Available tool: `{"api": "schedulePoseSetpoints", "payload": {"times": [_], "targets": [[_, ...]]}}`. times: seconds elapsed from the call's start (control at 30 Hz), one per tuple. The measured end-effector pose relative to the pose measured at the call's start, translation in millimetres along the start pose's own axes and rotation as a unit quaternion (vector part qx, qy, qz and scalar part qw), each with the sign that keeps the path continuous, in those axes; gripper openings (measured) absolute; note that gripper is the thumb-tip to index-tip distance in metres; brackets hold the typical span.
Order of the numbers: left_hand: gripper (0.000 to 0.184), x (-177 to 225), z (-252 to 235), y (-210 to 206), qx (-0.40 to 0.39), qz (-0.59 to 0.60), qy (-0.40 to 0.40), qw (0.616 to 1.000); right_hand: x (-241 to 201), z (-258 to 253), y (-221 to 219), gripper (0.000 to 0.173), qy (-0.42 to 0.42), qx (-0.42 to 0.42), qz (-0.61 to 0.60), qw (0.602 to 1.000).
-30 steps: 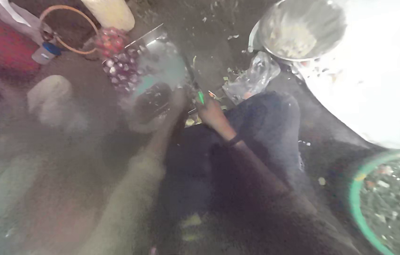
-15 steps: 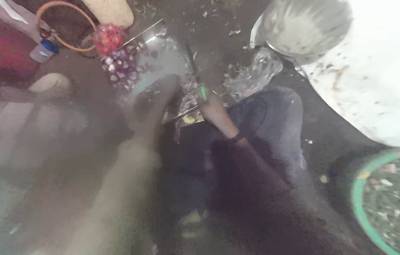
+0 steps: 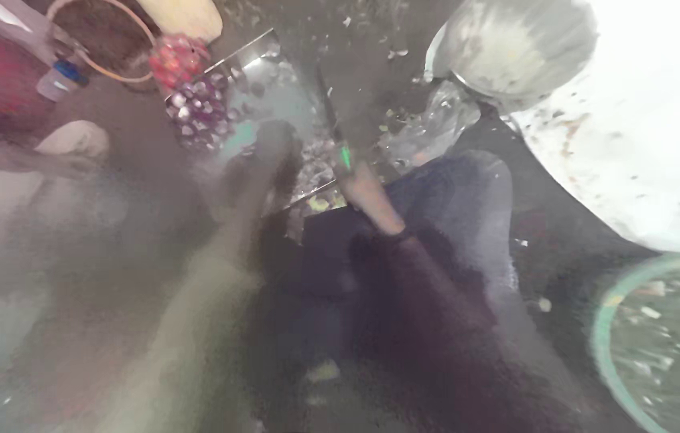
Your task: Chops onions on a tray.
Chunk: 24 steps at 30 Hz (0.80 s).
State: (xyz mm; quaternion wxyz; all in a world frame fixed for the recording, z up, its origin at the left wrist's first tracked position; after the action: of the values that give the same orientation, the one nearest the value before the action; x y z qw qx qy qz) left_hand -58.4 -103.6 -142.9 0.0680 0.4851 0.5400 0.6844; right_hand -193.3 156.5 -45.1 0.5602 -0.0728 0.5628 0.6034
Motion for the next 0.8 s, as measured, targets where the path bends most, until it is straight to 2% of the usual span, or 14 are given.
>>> {"api": "schedulePoseSetpoints", "payload": {"times": [0.07,0.2,0.27,0.37,0.47,0.53,0.6,0.67,0.73,0.8], "targets": [[0.031,5.2,7.8,23.8,0.020,-0.006,0.022,1.000,0.2,-5.2,-5.9,0.043,0.026,0.015,0.007,1.000],[0.020,53.7,22.5,65.5,0.009,-0.022,0.103,0.994,-4.0,-7.3,-10.1,0.044,0.026,0.008,0.043,0.999],[0.019,46.3,35.3,63.6,0.011,0.029,0.111,0.993,-4.0,0.0,-10.3,0.050,0.019,0.002,0.045,0.999],[0.026,24.2,43.3,51.6,0.028,0.109,0.066,0.991,-6.0,19.2,-5.0,0.049,0.012,-0.023,0.045,0.999],[0.029,27.9,50.8,51.5,0.031,0.115,0.044,0.992,-5.4,23.3,-7.6,0.047,0.022,-0.037,0.048,0.998],[0.033,43.6,56.9,59.2,0.054,0.076,0.111,0.989,-2.7,21.7,-13.3,0.043,0.035,-0.042,0.072,0.996],[0.034,42.9,62.6,63.9,0.095,0.021,0.195,0.976,-6.8,16.2,-21.4,0.040,0.054,-0.050,0.104,0.992],[0.035,51.9,67.2,72.4,0.104,0.026,0.253,0.962,-14.9,16.3,-26.3,0.039,0.059,-0.071,0.128,0.988],[0.036,54.5,66.4,74.2,0.099,0.054,0.264,0.958,-12.7,21.1,-34.0,0.037,0.056,-0.076,0.132,0.987],[0.035,50.2,65.1,68.4,0.095,0.052,0.240,0.965,-11.2,23.2,-42.2,0.040,0.059,-0.079,0.141,0.985]]}}
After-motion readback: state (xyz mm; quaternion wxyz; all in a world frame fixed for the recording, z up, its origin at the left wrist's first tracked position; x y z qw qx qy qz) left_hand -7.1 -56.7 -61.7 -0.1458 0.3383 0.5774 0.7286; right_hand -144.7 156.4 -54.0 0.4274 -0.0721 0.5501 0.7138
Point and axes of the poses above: each hand's wrist, its own z-axis away from the middle knuckle, its own y-axis out of the back of the hand, x = y × z, the point moved 1 cm from there along -z, towards the middle knuckle, and after that the axes turned 13 degrees about z, right-handed, at the moved point
